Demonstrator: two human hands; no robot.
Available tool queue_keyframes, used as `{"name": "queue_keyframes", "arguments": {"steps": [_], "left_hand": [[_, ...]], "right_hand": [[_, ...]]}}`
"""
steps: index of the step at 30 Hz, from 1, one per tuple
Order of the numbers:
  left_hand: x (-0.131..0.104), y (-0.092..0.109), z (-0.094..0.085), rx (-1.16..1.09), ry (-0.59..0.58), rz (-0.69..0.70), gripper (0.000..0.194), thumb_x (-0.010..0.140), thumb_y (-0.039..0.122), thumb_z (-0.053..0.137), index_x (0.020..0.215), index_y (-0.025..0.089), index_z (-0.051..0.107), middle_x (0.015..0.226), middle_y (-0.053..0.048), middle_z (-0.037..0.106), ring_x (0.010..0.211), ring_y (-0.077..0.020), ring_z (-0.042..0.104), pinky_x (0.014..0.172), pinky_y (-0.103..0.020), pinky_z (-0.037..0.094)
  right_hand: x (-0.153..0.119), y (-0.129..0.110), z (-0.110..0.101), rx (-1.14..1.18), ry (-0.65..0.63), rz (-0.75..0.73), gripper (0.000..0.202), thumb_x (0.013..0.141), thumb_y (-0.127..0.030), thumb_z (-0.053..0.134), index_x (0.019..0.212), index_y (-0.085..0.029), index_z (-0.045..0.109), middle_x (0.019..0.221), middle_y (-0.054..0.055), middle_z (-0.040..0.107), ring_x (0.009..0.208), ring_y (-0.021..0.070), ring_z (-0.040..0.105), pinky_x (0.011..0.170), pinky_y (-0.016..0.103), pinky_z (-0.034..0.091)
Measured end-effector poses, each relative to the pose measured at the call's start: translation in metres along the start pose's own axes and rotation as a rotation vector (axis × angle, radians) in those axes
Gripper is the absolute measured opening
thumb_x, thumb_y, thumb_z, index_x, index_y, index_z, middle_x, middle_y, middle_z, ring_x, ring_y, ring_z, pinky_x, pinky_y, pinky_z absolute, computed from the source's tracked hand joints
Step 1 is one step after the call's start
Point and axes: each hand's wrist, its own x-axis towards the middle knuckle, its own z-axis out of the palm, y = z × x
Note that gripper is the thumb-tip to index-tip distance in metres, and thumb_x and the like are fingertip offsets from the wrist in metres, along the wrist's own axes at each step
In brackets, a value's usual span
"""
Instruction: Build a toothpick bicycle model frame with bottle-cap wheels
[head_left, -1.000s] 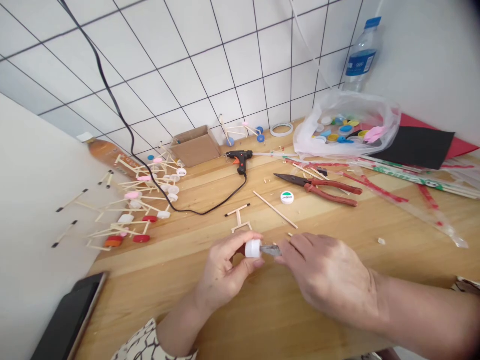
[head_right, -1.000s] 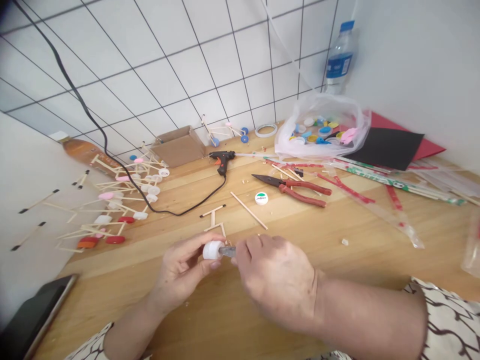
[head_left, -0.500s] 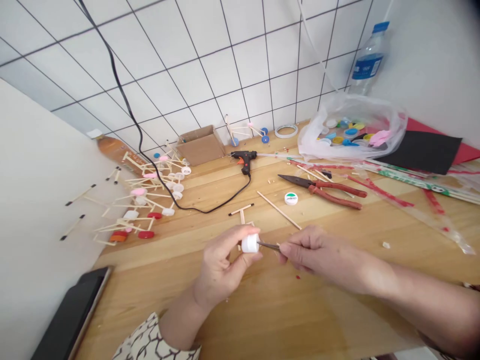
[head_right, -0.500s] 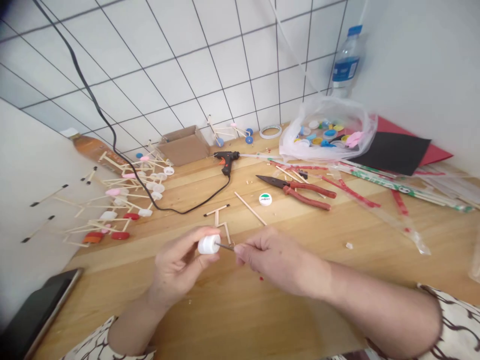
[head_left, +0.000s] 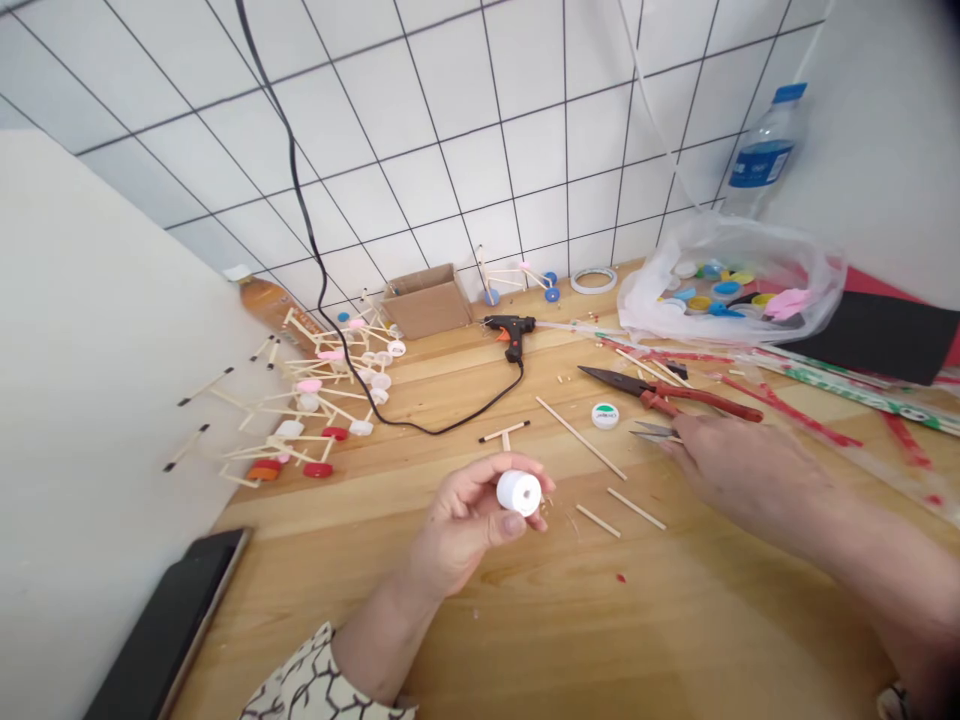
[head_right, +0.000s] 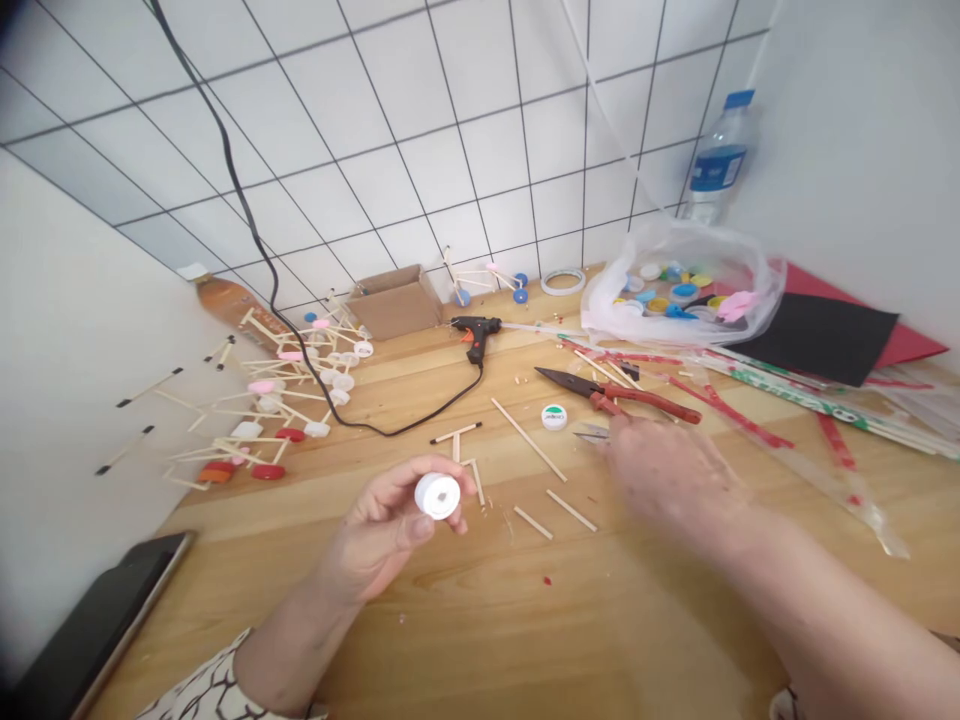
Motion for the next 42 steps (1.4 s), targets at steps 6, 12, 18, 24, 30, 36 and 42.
{"name": "queue_keyframes", "arguments": {"steps": [6,12,18,24,30,36,42], "left_hand": [[0.000,0.004,0.000,-0.055,-0.067,-0.006,0.034,0.064,0.026,0.077,0.095,0.015,0.069,0.087,-0.009,0.066,0.074,-0.0157,0.058,0.064,-0.028,0.055],[0.000,0.004,0.000,-0.014,-0.028,-0.029,0.033,0.062,0.029,0.079,0.089,0.013,0.069,0.081,-0.008,0.066,0.064,-0.0127,0.056,0.056,-0.025,0.054],[0.000,0.000,0.001,0.011,0.000,-0.077,0.034,0.057,0.022,0.081,0.088,0.015,0.070,0.078,-0.006,0.067,0.060,-0.0102,0.055,0.052,-0.021,0.052],[-0.001,-0.001,-0.001,-0.039,-0.014,-0.078,0.034,0.060,0.020,0.080,0.092,0.016,0.070,0.079,-0.005,0.068,0.060,-0.0096,0.057,0.054,-0.020,0.053],[0.000,-0.002,-0.002,-0.033,-0.041,-0.078,0.031,0.062,0.021,0.079,0.091,0.016,0.069,0.080,-0.005,0.067,0.062,-0.0098,0.056,0.055,-0.020,0.054],[0.000,-0.004,-0.002,0.008,0.012,-0.118,0.033,0.059,0.021,0.080,0.089,0.014,0.068,0.079,-0.005,0.067,0.062,-0.0107,0.057,0.054,-0.020,0.051],[-0.001,-0.006,0.004,0.065,0.019,-0.158,0.031,0.058,0.015,0.080,0.088,0.015,0.069,0.074,0.000,0.064,0.063,-0.0079,0.054,0.055,-0.016,0.044]], "right_hand": [[-0.004,-0.009,-0.006,-0.110,-0.007,-0.016,0.029,0.085,0.000,0.033,0.101,-0.007,0.057,0.080,0.022,0.069,0.074,0.0294,0.069,0.058,0.034,0.042],[-0.002,-0.011,0.002,-0.244,0.041,-0.012,0.030,0.079,0.002,0.040,0.098,-0.005,0.061,0.094,0.024,0.067,0.088,0.0350,0.064,0.070,0.041,0.045],[-0.013,-0.022,0.004,-0.109,0.326,-0.155,0.021,0.087,-0.014,0.043,0.082,-0.010,0.063,0.085,0.017,0.064,0.083,0.0293,0.061,0.070,0.037,0.043],[-0.031,-0.054,0.013,0.185,0.105,-0.473,0.015,0.083,-0.022,0.053,0.071,-0.017,0.060,0.073,0.005,0.064,0.067,0.0190,0.061,0.058,0.027,0.038],[-0.032,-0.063,0.019,0.089,0.026,-0.456,0.020,0.085,-0.009,0.045,0.074,-0.014,0.060,0.074,0.010,0.067,0.064,0.0229,0.064,0.054,0.030,0.036],[-0.039,-0.058,0.014,0.383,0.151,-0.486,0.016,0.089,-0.012,0.036,0.083,-0.016,0.050,0.059,0.001,0.061,0.049,0.0151,0.057,0.048,0.025,0.034],[-0.043,-0.057,0.019,0.605,0.247,-0.598,0.014,0.092,-0.016,0.034,0.085,-0.019,0.046,0.065,-0.001,0.060,0.053,0.0124,0.054,0.050,0.023,0.035]]}}
